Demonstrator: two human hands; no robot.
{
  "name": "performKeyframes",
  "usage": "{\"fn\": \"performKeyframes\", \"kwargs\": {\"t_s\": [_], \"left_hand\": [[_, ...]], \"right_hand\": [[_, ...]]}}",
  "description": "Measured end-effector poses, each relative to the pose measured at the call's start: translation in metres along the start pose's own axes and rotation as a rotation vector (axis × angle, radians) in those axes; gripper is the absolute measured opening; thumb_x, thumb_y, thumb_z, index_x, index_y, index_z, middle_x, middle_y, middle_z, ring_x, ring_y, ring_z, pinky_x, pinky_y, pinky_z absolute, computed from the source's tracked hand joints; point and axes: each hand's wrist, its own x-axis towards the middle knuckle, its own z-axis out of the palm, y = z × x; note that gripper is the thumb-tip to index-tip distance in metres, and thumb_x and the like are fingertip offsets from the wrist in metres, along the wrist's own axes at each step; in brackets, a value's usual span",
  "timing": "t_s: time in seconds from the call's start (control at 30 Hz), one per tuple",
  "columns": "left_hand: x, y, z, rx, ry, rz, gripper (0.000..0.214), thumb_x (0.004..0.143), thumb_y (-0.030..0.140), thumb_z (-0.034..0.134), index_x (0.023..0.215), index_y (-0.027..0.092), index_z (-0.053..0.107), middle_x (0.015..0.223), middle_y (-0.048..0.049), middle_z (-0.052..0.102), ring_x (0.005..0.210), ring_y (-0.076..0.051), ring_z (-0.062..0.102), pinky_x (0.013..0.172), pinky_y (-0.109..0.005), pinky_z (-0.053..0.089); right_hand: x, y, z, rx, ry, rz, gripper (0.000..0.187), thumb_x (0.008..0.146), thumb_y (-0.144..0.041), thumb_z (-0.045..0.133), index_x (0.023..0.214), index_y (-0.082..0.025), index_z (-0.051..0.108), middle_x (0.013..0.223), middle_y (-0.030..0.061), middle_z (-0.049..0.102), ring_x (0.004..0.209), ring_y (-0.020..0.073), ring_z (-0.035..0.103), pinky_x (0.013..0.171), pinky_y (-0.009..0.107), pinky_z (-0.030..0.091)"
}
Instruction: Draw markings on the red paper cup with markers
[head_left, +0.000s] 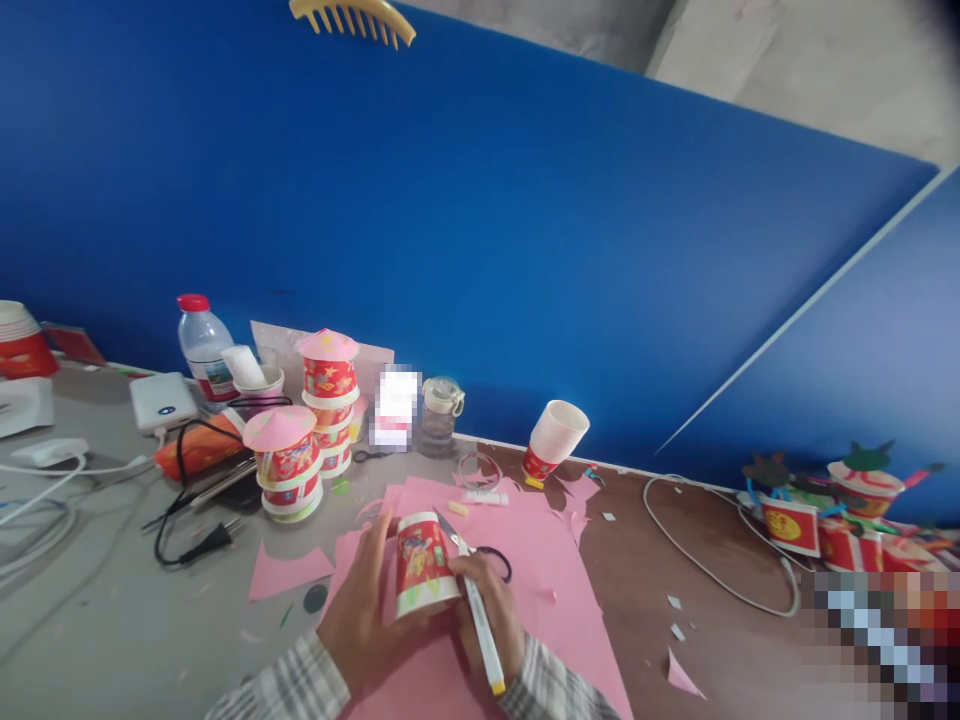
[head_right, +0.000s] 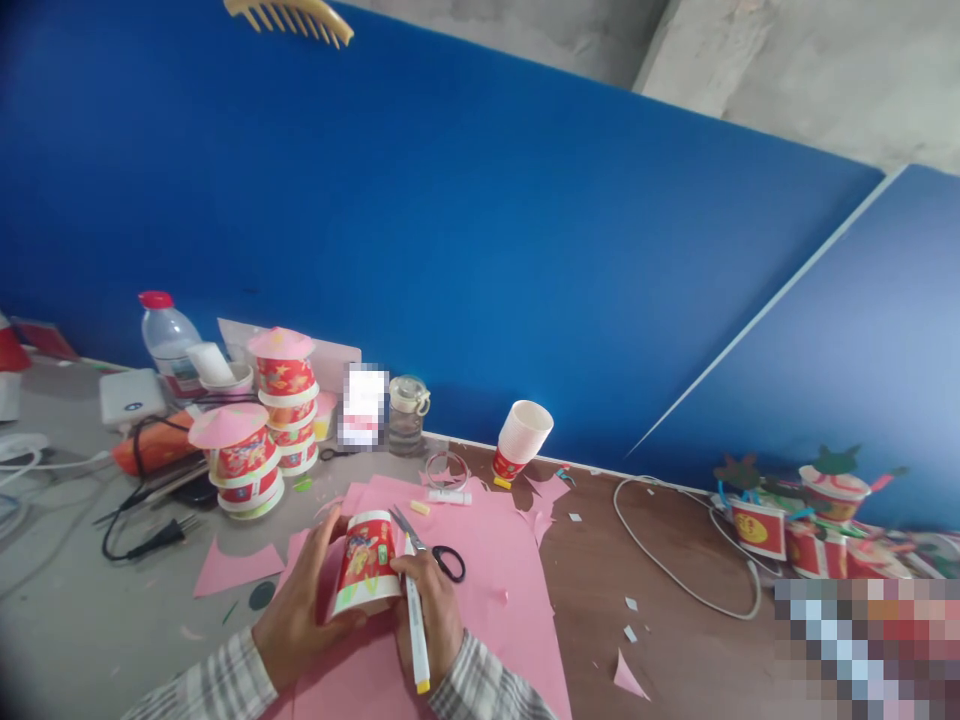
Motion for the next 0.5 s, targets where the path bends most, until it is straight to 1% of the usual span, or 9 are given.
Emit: {"fn": "performKeyframes", "kwargs": {"t_s": [0.07,0.13,0.2,0.3,0.4,0.5], "left_hand": [[-0.001,0.0,0.001,0.053,-0.002,-0.008,0.101,0.05,0.073,0.053,0.127,0.021,0.011,0.122,-0.0136,0.039,0.109,-0.035,0.039,0.083,-0.054,0.043],[-0.002,-0.002,0.003,0.105,0.001,0.0,0.104,0.047,0.073,0.055,0.127,0.021,0.013,0.119,-0.014,0.043,0.107,-0.036,0.041,0.08,-0.056,0.045],[-0.002,-0.003,0.003,0.138,0.021,0.01,0.107,0.044,0.072,0.058,0.126,0.021,0.014,0.115,-0.0133,0.046,0.103,-0.035,0.045,0.077,-0.054,0.048],[-0.003,-0.006,0.002,0.171,0.042,0.006,0.107,0.042,0.073,0.058,0.126,0.024,0.014,0.114,-0.0127,0.046,0.101,-0.035,0.047,0.075,-0.052,0.05],[-0.004,-0.011,-0.001,0.136,-0.041,0.045,0.11,0.04,0.075,0.056,0.127,0.024,0.011,0.117,-0.011,0.044,0.105,-0.036,0.043,0.076,-0.052,0.049],[-0.004,-0.013,-0.002,0.118,-0.027,0.043,0.109,0.041,0.075,0.054,0.127,0.024,0.01,0.119,-0.0095,0.042,0.105,-0.037,0.042,0.075,-0.053,0.049]], "right_hand": [[-0.001,0.0,-0.001,-0.012,-0.03,-0.007,0.035,0.07,-0.01,0.052,0.102,-0.026,0.055,0.076,0.0027,0.064,0.06,0.0239,0.063,0.052,0.03,0.052],[-0.004,0.0,-0.002,-0.008,-0.059,0.012,0.037,0.07,-0.01,0.055,0.103,-0.025,0.054,0.077,0.0031,0.064,0.062,0.0242,0.062,0.053,0.031,0.052],[-0.006,0.001,-0.003,0.004,-0.083,0.054,0.037,0.069,-0.008,0.056,0.103,-0.024,0.055,0.075,0.0028,0.063,0.06,0.0231,0.061,0.053,0.03,0.051],[-0.007,0.001,-0.004,0.007,-0.101,0.101,0.038,0.068,-0.005,0.057,0.101,-0.024,0.055,0.073,0.0023,0.062,0.058,0.0218,0.06,0.053,0.029,0.05],[-0.005,-0.001,-0.003,-0.021,-0.125,0.122,0.038,0.068,-0.005,0.059,0.1,-0.026,0.056,0.074,0.0018,0.063,0.059,0.0218,0.06,0.054,0.028,0.05],[-0.006,-0.002,-0.001,-0.074,-0.136,0.124,0.039,0.068,-0.006,0.058,0.1,-0.028,0.056,0.075,0.0011,0.064,0.063,0.0228,0.062,0.058,0.029,0.051]]}}
